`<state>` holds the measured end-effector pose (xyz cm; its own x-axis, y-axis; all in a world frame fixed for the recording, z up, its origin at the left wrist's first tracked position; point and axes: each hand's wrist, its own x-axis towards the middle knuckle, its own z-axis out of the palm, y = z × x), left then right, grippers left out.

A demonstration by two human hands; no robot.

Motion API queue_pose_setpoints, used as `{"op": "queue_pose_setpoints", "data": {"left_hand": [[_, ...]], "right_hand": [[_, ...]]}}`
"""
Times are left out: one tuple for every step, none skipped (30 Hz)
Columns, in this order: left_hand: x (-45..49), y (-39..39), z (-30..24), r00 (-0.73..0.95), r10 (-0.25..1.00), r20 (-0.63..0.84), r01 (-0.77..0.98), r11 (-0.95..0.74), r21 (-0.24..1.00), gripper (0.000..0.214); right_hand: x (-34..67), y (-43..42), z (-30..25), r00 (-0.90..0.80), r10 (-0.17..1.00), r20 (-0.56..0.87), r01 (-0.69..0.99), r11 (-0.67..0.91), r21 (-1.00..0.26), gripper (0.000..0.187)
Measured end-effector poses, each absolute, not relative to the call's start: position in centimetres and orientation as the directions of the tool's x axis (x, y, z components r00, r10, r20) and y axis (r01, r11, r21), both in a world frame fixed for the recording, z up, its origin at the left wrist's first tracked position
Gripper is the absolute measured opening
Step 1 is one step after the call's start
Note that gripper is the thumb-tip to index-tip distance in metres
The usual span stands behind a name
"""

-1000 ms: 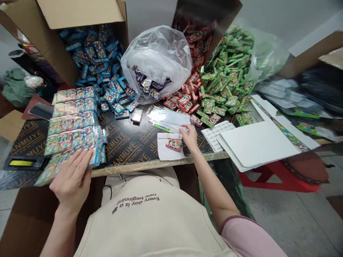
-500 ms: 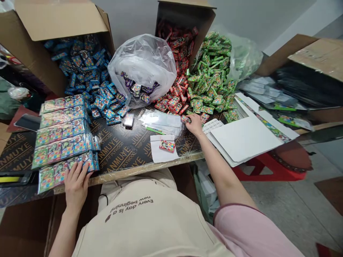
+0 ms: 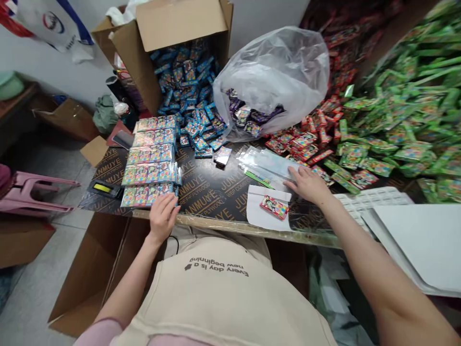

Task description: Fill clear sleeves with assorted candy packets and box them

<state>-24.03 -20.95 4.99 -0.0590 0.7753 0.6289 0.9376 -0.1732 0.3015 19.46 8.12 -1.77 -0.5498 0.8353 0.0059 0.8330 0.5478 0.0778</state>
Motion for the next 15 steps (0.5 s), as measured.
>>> {"op": "queue_pose_setpoints", "data": {"left_hand": [[-23.2, -20.4, 5.2, -0.057, 0.783, 0.619, 0.915, -0.208, 0.347, 0.026], [-22.3, -19.9, 5.3, -0.051, 0.796, 0.603, 0.885, -0.244, 0.397, 0.024], [-21.4, -19.2, 5.4, -0.044, 0.812, 0.582, 0.849, -0.277, 0.45, 0.023], [-20.5, -18.5, 5.5, -0.042, 0.828, 0.559, 0.807, -0.302, 0.508, 0.023], [-19.5, -17.6, 5.6, -0.046, 0.847, 0.529, 0.758, -0.315, 0.571, 0.023], [-18.6, -16.6, 5.7, -0.058, 0.872, 0.485, 0.7, -0.311, 0.643, 0.026], [-17.5, -15.4, 5.7, -0.076, 0.9, 0.429, 0.625, -0.293, 0.724, 0.031], [-16.4, -14.2, 5.7, -0.095, 0.926, 0.365, 0.531, -0.263, 0.806, 0.04], [-15.3, -12.9, 5.7, -0.112, 0.947, 0.301, 0.418, -0.23, 0.879, 0.054], [-14.1, -11.7, 5.6, -0.128, 0.961, 0.246, 0.291, -0.201, 0.935, 0.07], [-13.0, -10.5, 5.5, -0.146, 0.969, 0.201, 0.16, -0.178, 0.971, 0.083], [-12.1, -9.5, 5.4, -0.173, 0.971, 0.164, 0.036, -0.16, 0.986, 0.089], [-11.4, -8.7, 5.4, -0.203, 0.971, 0.127, -0.073, -0.144, 0.987, 0.087], [-10.9, -8.2, 5.4, -0.227, 0.971, 0.08, -0.165, -0.119, 0.979, 0.078], [-10.7, -7.8, 5.5, -0.231, 0.973, 0.022, -0.246, -0.081, 0.966, 0.068]], "right_hand": [[19.1, 8.3, -1.3, -0.546, 0.837, -0.01, 0.834, 0.545, 0.09, 0.054], [18.8, 8.4, -0.6, -0.536, 0.844, -0.032, 0.839, 0.536, 0.093, 0.048], [18.5, 8.5, 0.2, -0.517, 0.854, -0.055, 0.849, 0.52, 0.096, 0.044], [18.1, 8.3, 1.1, -0.492, 0.868, -0.067, 0.863, 0.496, 0.096, 0.042], [17.6, 8.0, 2.0, -0.461, 0.886, -0.055, 0.881, 0.464, 0.089, 0.043], [16.8, 7.4, 3.0, -0.437, 0.899, -0.022, 0.897, 0.437, 0.069, 0.045], [15.8, 6.4, 3.9, -0.42, 0.907, 0.04, 0.908, 0.419, 0.023, 0.048], [14.4, 5.0, 4.7, -0.411, 0.903, 0.124, 0.905, 0.42, -0.064, 0.049], [12.7, 3.3, 5.5, -0.441, 0.879, 0.181, 0.867, 0.469, -0.17, 0.049], [10.7, 1.3, 6.1, -0.468, 0.851, 0.239, 0.809, 0.522, -0.271, 0.049], [8.7, -0.8, 6.6, -0.514, 0.81, 0.282, 0.724, 0.586, -0.365, 0.049], [6.8, -2.9, 7.0, -0.557, 0.768, 0.316, 0.63, 0.638, -0.442, 0.048], [5.1, -4.8, 7.4, -0.59, 0.738, 0.327, 0.548, 0.664, -0.508, 0.048], [3.8, -6.3, 7.7, -0.625, 0.707, 0.33, 0.477, 0.681, -0.555, 0.047], [2.9, -7.4, 8.0, -0.645, 0.686, 0.336, 0.423, 0.687, -0.591, 0.047]]}}
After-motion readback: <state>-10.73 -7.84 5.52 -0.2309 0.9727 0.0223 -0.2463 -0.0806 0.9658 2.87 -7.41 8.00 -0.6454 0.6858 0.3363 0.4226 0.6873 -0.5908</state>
